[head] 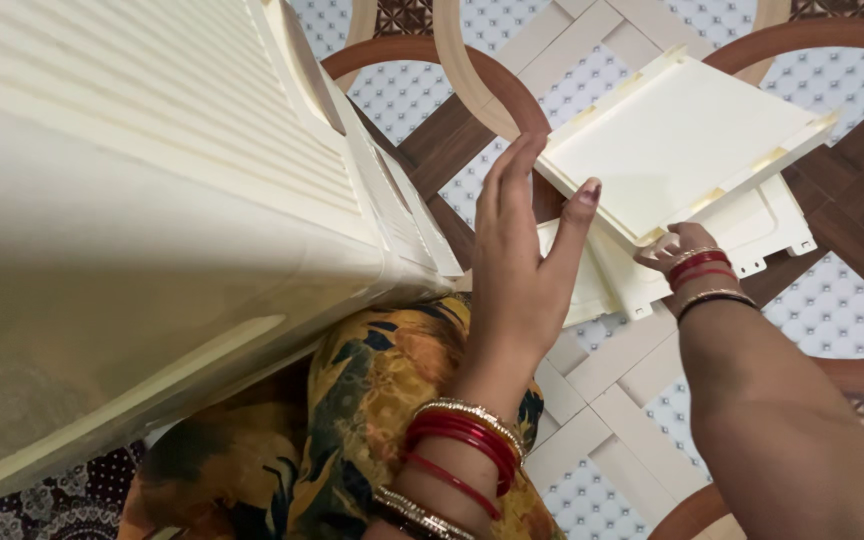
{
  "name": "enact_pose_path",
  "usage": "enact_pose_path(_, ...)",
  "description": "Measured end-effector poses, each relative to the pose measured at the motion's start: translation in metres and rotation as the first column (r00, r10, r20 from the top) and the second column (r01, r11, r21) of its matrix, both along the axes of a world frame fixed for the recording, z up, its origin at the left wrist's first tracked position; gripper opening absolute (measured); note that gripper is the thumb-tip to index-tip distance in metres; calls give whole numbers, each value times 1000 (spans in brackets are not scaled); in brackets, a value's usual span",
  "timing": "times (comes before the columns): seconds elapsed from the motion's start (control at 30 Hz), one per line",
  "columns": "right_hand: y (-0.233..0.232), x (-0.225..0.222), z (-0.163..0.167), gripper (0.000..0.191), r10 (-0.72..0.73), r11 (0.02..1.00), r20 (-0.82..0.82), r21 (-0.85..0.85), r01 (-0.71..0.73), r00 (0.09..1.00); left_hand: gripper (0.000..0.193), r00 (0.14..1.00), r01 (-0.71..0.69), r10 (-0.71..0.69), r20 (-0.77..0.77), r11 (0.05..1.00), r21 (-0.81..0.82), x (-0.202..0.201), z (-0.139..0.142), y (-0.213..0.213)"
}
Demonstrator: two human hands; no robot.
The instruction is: The person disassembles a white plastic storage unit by removing the lid and several drawer panels, then reassembles it by placing the panels back in sequence and closing the lid.
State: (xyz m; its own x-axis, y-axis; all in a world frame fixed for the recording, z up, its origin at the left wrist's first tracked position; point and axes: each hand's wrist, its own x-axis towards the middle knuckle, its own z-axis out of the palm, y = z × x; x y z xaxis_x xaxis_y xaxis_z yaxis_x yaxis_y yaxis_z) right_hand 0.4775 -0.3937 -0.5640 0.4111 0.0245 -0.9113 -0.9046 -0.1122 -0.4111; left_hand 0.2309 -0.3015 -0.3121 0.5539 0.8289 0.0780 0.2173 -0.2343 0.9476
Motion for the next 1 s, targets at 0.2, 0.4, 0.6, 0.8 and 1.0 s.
enact_pose_path(0.2,-13,12,29,48,196,975,215,60,-214,957,61,1000,4,-4,28,1000,-7,6,-11,0)
enact_pose_path(0.4,7,38,85,42,439,836,457,109,-539,774,58,999,37,-37,6,999,14,4,-24,7)
enact_pose_path(0.6,50,30,201,37,504,629,708,91,-772,494,54,994,11,-21,106,995,99,8,-11,6)
enact_pose_path(0.8,84,-19,336,40,313,350,948,-64,-935,53,51,935,100,-178,307,962,254,-11,77,16)
enact_pose_path(1.0,124,-82,425,60,-12,-12,971,-241,-971,-241,33,993,2,-100,64,552,834,-75,180,26)
